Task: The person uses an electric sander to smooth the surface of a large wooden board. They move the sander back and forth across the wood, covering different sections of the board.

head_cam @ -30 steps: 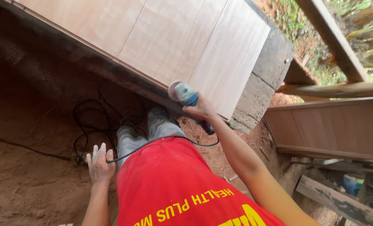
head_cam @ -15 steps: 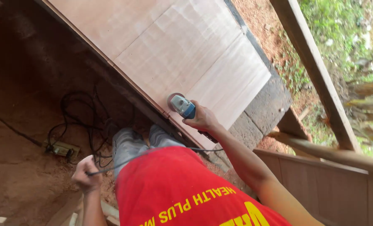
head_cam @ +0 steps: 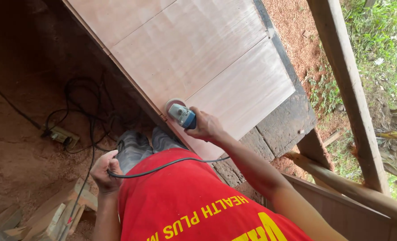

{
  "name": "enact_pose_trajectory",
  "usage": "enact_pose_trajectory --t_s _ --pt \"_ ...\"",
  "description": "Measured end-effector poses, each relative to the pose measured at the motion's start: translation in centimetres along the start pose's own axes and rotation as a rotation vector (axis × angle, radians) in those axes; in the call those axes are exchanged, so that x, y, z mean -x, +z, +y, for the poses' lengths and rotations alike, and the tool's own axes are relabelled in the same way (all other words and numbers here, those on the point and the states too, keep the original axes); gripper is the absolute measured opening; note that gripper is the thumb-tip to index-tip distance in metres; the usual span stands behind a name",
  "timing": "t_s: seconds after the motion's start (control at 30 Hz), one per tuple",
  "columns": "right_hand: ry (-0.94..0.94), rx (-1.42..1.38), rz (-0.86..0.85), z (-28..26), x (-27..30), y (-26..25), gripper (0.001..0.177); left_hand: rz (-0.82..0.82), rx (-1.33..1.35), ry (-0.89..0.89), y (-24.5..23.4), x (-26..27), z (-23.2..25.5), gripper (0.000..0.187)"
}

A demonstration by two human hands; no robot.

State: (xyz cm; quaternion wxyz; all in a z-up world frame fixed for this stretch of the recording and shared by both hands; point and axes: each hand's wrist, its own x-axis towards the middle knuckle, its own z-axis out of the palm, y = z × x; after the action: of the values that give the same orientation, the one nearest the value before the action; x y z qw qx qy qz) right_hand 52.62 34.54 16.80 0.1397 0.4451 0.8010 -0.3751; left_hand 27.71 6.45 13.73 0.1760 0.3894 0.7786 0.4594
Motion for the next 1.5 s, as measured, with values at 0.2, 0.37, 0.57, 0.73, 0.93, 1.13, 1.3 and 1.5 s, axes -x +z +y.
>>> enact_pose_trajectory --t_s 0.2,0.37,0.57,0.73,0.93,1.13,1.3,1.5 --pt "0.099 -0.05 -0.027 2.6 -0.3 -3.7 0.08 0.001 -0.028 -0.038 0.9 1.0 0.8 0.036" --pt "0.209 -0.042 0.023 5.3 -1.7 -8.6 0.08 -0.012 -0.119 -0.066 1.7 2.0 1.3 0.035" --pt "0.352 -0.049 0.049 9.4 -3.6 -13.8 0.086 -0.062 -0.213 -0.051 3.0 2.5 2.8 0.031" --pt "0.369 -0.024 0.133 15.4 -5.2 -16.0 0.087 -0.097 -0.265 0.025 4.1 2.2 3.4 0.028" --pt "0.372 -0.083 0.267 20.0 -6.7 -18.6 0.078 -0.156 -0.295 0.043 4.8 1.6 5.2 0.027" --pt "0.376 -0.19 0.435 26.0 -9.3 -20.2 0.072 -0.167 -0.335 0.062 4.9 1.8 5.7 0.027" --pt "0.612 -0.158 0.655 31.8 -11.2 -22.0 0.075 -0.131 -0.362 -0.005 4.8 2.8 4.7 0.026" --pt "0.458 -0.535 0.748 28.0 -9.6 -22.0 0.061 -0.066 -0.351 -0.12 4.6 3.6 3.2 0.025"
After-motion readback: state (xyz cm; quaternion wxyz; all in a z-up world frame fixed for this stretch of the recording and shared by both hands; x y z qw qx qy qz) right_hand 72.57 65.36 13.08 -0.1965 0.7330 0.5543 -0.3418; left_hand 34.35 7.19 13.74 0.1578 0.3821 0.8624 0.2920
